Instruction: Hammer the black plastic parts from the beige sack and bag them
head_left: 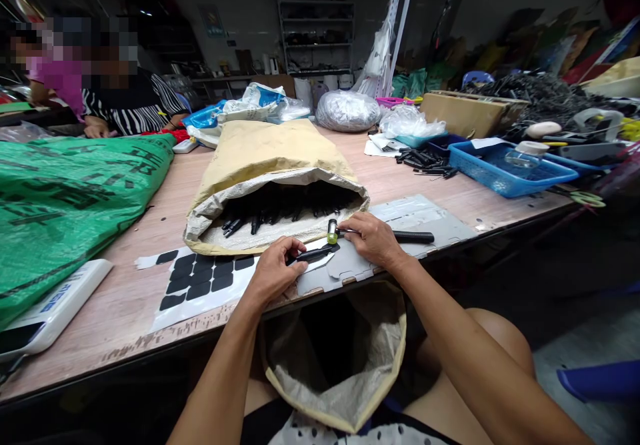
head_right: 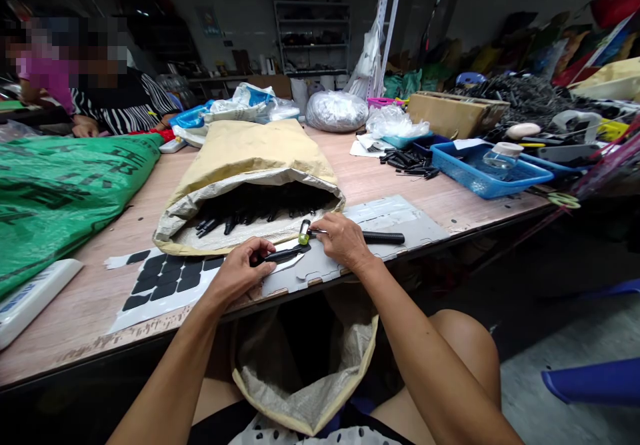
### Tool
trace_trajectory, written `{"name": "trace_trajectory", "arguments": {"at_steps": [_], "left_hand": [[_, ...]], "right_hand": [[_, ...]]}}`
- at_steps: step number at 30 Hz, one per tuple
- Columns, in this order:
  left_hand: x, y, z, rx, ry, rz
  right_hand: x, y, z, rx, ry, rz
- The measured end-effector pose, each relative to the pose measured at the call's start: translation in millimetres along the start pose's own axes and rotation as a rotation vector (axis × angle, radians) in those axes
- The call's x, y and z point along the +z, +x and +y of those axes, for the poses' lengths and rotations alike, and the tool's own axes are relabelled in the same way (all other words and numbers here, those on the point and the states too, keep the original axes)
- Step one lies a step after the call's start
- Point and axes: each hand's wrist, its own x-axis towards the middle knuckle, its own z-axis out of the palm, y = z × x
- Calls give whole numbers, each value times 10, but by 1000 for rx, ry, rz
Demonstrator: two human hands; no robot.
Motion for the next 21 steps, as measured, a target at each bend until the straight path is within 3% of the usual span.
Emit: {"name": "trace_trajectory", "arguments": {"at_steps": [21], "left_hand": [[-11, -5, 42, 132, 36, 16]], "right_hand": [[22, 28, -11, 85, -30, -17]]}}
